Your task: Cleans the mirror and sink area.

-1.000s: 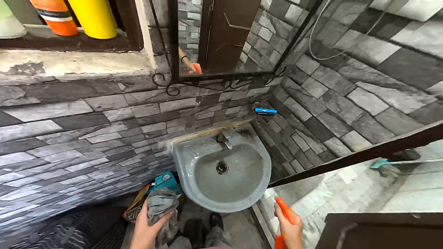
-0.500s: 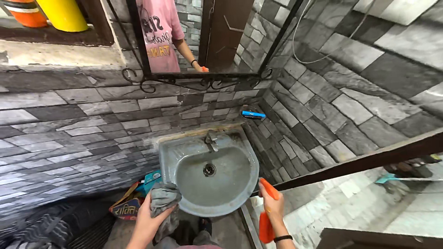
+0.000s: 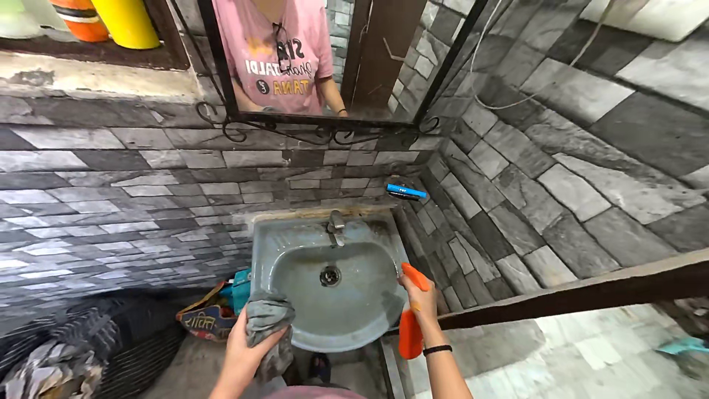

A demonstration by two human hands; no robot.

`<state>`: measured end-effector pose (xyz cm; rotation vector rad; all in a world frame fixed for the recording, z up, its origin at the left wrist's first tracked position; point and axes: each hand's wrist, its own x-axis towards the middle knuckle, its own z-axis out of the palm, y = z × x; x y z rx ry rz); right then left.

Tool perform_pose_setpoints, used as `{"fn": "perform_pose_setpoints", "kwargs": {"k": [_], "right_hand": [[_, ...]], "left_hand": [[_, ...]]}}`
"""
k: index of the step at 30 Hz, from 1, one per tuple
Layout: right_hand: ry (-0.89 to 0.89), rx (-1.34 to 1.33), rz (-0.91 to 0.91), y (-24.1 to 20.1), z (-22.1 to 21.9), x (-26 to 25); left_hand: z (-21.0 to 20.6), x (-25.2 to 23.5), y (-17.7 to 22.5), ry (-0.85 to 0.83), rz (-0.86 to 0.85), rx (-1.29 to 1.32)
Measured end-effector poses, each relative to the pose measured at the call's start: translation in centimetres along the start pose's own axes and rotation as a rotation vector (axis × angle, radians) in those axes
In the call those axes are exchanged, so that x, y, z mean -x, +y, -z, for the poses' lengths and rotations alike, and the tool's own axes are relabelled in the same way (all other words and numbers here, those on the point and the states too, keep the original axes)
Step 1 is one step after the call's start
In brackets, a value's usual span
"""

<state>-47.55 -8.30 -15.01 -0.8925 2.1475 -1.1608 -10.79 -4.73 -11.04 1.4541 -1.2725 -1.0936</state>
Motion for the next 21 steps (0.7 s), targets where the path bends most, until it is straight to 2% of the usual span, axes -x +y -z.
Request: {"fn": "perform_pose_setpoints", "kwargs": {"k": [2,6,10,12,16,21], "right_hand": [[-0.018,-0.007,0.035,0.5,0.0,-0.8],[0.055,0.100,0.058,1.0,-0.1,-2.3],[0.084,0.191,-0.021,0.9,0.2,-3.1],[0.035,0.161,-0.059,0.6,0.1,-3.5],[-0.169,-0.045,0.135,0.0,-1.7,-2.7],[-0.100,-0.053,0.308,-2.6,-5.7,-0.8]], "left_hand": [[-1.0,0.5,0.1,0.015,-0.011,0.013],[-2.2,1.7,0.1,0.035,-0.038,0.028],[-2.5,2.6,0.0,0.064,-0.041,0.025],[-2.4,2.7,0.1,0.083,-0.025,0.016],[-1.9,2.5,0.5,0.109,-0.008,0.014],[-1.1,2.4,0.6,0.163,-0.035,0.006]]}}
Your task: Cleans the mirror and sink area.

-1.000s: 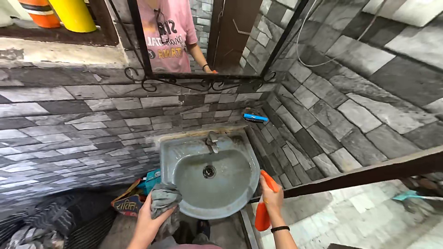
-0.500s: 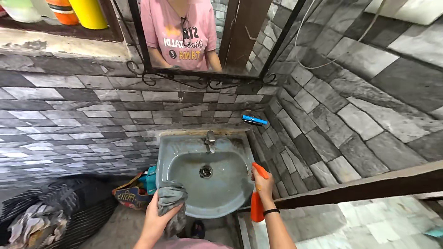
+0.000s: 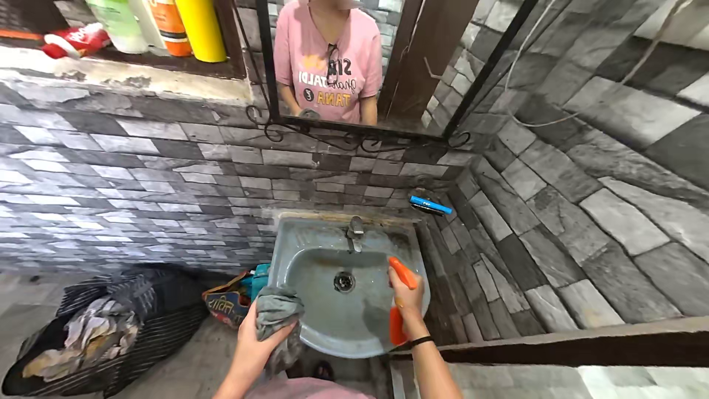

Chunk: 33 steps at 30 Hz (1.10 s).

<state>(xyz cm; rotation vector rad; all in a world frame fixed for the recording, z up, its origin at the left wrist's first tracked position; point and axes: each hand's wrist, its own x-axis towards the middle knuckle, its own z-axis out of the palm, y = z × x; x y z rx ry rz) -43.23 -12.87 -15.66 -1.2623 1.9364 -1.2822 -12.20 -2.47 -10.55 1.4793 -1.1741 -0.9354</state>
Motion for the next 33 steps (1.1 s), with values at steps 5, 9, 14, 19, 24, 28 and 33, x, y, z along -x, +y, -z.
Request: {"fn": "perform_pose_setpoints", "kwargs": {"k": [5,9,14,19,24,28,33], "right_hand": [[-0.160,0.141,-0.150,-2.6,-1.0,-0.4],[-0.253,0.084,0.046,-2.9,-0.9,0.7],[-0.124,0.186,0.029,-2.3,-1.5,1.5],[-0.264,0.086,-0.068,-1.5,-0.8,1.9],[-0.211,0.044,-0.006,-1.0,-0.6,3.9],[-0.110,0.079,-0.020,0.0,0.5,5.6],[-0.057,0.027,-0.080,1.9,3.1,6.2]], "left_hand": [[1.1,0.6,-0.4,0.050,0.045,-0.007],[1.6,0.8,-1.0,0.066,0.076,-0.007],[1.7,0.5,-0.7,0.062,0.062,0.008],[1.7,0.0,-0.5,0.047,0.051,0.003],[1.6,0.1,-0.6,0.029,0.065,-0.007],[1.4,0.0,-0.7,0.018,0.050,-0.004],[1.2,-0.1,-0.9,0.012,0.023,-0.039]]}}
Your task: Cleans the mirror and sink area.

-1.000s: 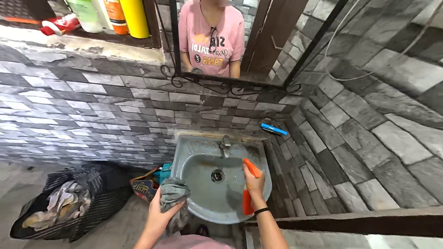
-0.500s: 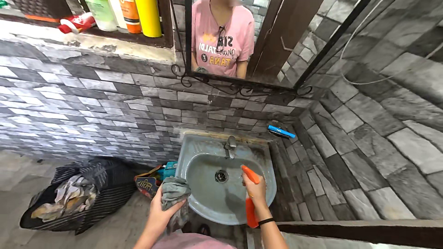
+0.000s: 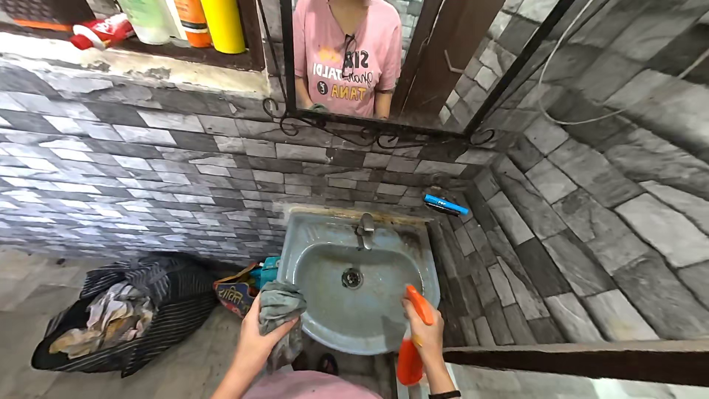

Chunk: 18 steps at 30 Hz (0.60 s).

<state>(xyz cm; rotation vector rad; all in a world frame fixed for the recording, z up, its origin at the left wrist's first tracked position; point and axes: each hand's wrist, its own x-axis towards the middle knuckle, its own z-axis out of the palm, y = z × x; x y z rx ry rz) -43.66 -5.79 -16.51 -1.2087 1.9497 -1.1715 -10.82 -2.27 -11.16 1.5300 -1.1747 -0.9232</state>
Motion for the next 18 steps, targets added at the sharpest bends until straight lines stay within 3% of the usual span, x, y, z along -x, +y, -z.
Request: {"fn": "perform_pose_setpoints", "kwargs": {"k": [5,8,13,18], "right_hand": [[0.065,0.208,-0.062,1.2,2.0,0.4],[0.058,0.178,-0.145,2.1,3.2,0.9],[-0.239,0.061,-0.200,2.6,5.1,3.1],[-0.006,0.221,-0.010,3.5,5.2,6.2]], "left_hand": [[-0.6,0.0,0.1,-0.023,-0.002,-0.024],[-1.0,0.1,0.3,-0.027,-0.001,-0.025],[-1.5,0.0,0.1,-0.046,-0.021,-0.013],[-2.3,0.0,0.1,-0.050,-0.010,-0.005]]}}
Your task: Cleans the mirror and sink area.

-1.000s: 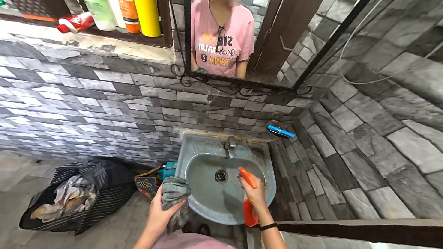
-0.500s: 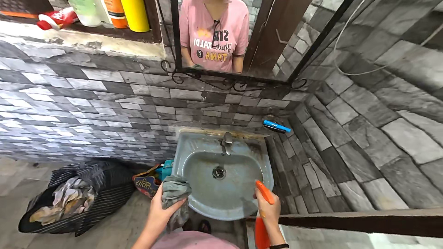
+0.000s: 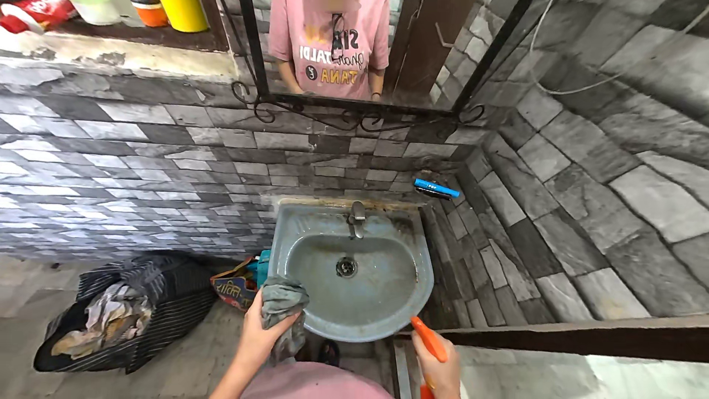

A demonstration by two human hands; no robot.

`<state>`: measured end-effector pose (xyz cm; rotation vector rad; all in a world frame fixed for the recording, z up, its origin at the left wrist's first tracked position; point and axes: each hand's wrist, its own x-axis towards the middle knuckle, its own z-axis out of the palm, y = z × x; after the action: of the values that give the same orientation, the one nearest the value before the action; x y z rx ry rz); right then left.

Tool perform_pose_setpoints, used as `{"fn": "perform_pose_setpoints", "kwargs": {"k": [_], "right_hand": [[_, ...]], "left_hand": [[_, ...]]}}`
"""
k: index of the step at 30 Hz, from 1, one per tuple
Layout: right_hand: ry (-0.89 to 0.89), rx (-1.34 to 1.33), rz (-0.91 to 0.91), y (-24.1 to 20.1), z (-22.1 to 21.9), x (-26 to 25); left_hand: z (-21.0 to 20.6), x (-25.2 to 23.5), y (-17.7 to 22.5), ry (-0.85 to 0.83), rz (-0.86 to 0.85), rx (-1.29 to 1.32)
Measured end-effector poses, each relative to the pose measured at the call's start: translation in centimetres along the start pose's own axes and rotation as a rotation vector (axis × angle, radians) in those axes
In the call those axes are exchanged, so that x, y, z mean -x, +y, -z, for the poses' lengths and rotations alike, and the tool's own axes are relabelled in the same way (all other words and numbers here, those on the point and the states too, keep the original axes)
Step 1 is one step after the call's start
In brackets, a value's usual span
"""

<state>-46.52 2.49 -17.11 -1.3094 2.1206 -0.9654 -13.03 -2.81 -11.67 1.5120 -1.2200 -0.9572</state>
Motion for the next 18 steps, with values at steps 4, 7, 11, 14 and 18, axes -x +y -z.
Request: {"fn": "perform_pose_setpoints", "kwargs": {"k": [4,7,11,14,18], "right_hand": [[0.024,0.023,-0.138,1.3,0.9,0.0],[-0.227,0.048,-0.173,0.9,2.2,-0.1],[-0.346,0.006,-0.003,0.6,1.4,1.3],[-0.337,0.102,0.021,-0.7,0.5,2.5],[-0.365,0.177,0.100,-2.4,0.2,3.4]], "left_hand": [[-0.4,0.1,0.0,-0.029,0.014,0.000],[-0.8,-0.1,0.2,-0.029,0.022,0.017],[-1.0,-0.4,0.3,-0.039,0.008,-0.006],[-1.1,-0.3,0.5,-0.040,0.007,-0.029],[-1.0,-0.2,0.4,-0.032,0.003,-0.024]]}}
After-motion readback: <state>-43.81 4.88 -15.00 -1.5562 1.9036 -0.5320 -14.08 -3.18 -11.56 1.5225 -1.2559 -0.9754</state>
